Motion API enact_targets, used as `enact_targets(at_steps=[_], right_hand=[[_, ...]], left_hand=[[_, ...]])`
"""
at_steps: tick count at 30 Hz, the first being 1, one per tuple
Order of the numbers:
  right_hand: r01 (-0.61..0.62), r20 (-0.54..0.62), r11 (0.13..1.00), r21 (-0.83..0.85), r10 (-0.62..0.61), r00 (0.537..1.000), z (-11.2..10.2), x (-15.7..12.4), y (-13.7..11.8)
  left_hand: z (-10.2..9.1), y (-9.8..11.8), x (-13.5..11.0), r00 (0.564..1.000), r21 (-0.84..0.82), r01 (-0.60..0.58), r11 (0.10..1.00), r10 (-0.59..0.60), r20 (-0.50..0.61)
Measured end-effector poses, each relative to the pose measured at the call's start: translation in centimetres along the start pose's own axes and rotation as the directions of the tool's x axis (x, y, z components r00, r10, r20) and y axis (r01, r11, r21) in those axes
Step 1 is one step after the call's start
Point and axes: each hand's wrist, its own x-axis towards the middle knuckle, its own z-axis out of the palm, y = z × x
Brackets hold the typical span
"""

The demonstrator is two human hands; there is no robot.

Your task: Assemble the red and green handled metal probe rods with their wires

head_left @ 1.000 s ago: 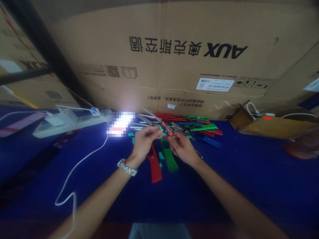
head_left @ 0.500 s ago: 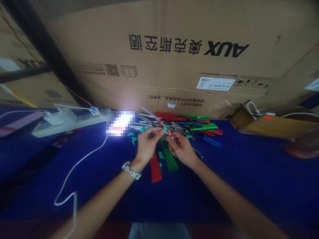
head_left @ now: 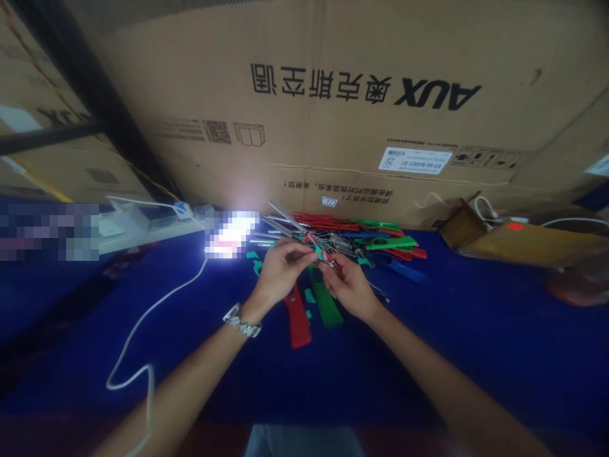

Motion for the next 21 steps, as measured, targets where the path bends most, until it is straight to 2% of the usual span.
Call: enact_targets(at_steps=[4,7,12,17,21], right_hand=[[-0.002,0.013,1.0,-0.022,0.002,1.0,0.0,-0.1,0.2],[-0.004,0.024,1.0,-0.023,0.005,1.0,0.2,-0.1,0.1],[0.01,0.029,1.0,-0.017,-0.01,1.0,0.4,0.1,0.4],[0.039,0.029,0.999,-0.025,-0.038,0.999,0.3,0.1,0.4],[0.041,0.024,0.999,-0.024,-0.04,0.999,0.2,0.2,0.2]], left_hand=[[-1.0,0.1,0.4,0.99,0.119,-0.081,0.99,0.065,0.128],[-1.6,0.2,0.8,0.971,0.107,-0.097,0.99,0.071,0.227],[-2.3,0.4,1.1,0.948,0.108,-0.147,0.983,0.109,0.3],[-2.1,0.3,1.1,0.951,0.067,-0.145,0.987,0.121,0.283],[-1.5,-0.1,0.9,0.968,-0.052,-0.039,0.998,0.051,0.245]])
